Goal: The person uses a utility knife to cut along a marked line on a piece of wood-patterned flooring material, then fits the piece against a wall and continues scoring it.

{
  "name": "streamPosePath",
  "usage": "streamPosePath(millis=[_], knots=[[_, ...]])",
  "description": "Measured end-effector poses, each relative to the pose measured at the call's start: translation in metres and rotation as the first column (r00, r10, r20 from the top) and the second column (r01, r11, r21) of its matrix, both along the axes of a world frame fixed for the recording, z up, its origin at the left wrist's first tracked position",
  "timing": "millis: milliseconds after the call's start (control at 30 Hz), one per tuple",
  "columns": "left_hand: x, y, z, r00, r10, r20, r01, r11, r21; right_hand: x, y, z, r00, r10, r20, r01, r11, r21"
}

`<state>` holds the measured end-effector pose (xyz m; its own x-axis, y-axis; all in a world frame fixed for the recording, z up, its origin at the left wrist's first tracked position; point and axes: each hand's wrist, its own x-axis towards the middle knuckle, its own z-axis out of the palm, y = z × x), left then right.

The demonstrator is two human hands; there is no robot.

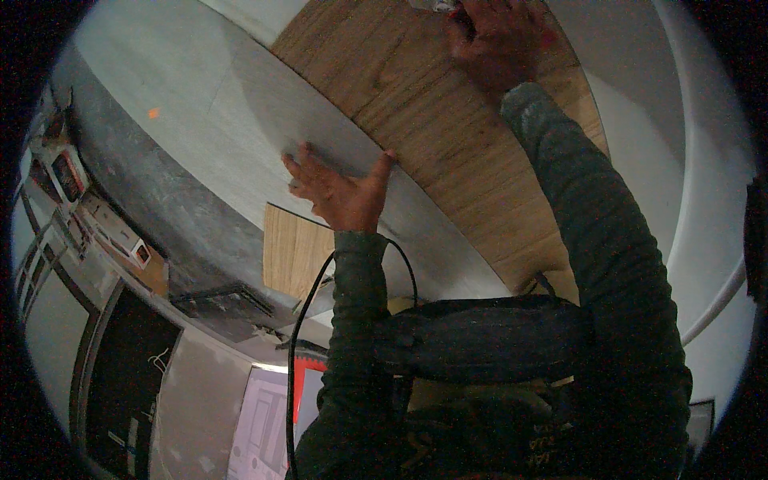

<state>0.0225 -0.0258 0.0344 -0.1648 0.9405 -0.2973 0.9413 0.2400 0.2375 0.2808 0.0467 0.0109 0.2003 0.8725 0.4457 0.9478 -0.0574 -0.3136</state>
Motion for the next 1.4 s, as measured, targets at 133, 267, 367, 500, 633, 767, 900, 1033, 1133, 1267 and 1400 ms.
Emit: streamPosePath(millis=[133,267,367,500,633,767,900,1033,1133,1267,1400], knots=[[0.006,0.005,0.011,1.0,0.02,-0.013,-0.021,0.998,-0.052,0.003,-0.001,0.002,1.0,0.031,-0.001,-0.031,0.999,-0.022],[0.004,0.003,0.008,1.0,-0.015,0.007,0.015,1.0,0.024,0.006,-0.001,0.0,0.998,0.034,-0.043,-0.036,0.998,-0.048],[0.006,0.0,0.01,0.999,0.026,0.03,-0.026,1.0,-0.005,0.006,-0.005,-0.002,0.998,0.044,-0.049,-0.047,0.997,-0.062],[0.006,0.008,0.013,0.998,0.067,0.017,-0.068,0.997,0.026,0.011,-0.004,-0.02,0.993,0.057,-0.106,-0.065,0.995,-0.076],[-0.009,0.054,0.002,0.992,0.106,0.073,-0.117,0.98,0.162,0.013,-0.002,-0.021,0.997,0.066,-0.051,-0.067,0.998,-0.018],[-0.012,0.111,-0.019,1.0,-0.005,0.01,0.002,0.948,0.317,0.005,-0.001,-0.011,0.993,0.079,-0.083,-0.081,0.996,-0.031],[-0.01,0.131,-0.039,0.99,-0.082,-0.117,0.116,0.937,0.331,0.004,-0.003,-0.02,0.998,0.052,-0.047,-0.056,0.993,-0.102],[-0.004,0.131,-0.044,0.966,-0.093,-0.242,0.156,0.954,0.256,0.002,-0.005,-0.025,0.999,0.009,-0.036,-0.015,0.987,-0.158],[-0.002,0.131,-0.044,0.959,-0.09,-0.267,0.156,0.959,0.235,0.003,-0.007,-0.03,0.998,0.028,-0.061,-0.036,0.991,-0.13],[0.0,0.131,-0.048,0.913,-0.13,-0.386,0.227,0.949,0.218,0.005,-0.008,-0.023,0.996,0.072,-0.049,-0.077,0.989,-0.123],[-0.005,0.132,-0.046,0.911,-0.178,-0.373,0.251,0.955,0.157,-0.005,-0.008,-0.017,0.998,0.048,-0.05,-0.055,0.987,-0.15]])
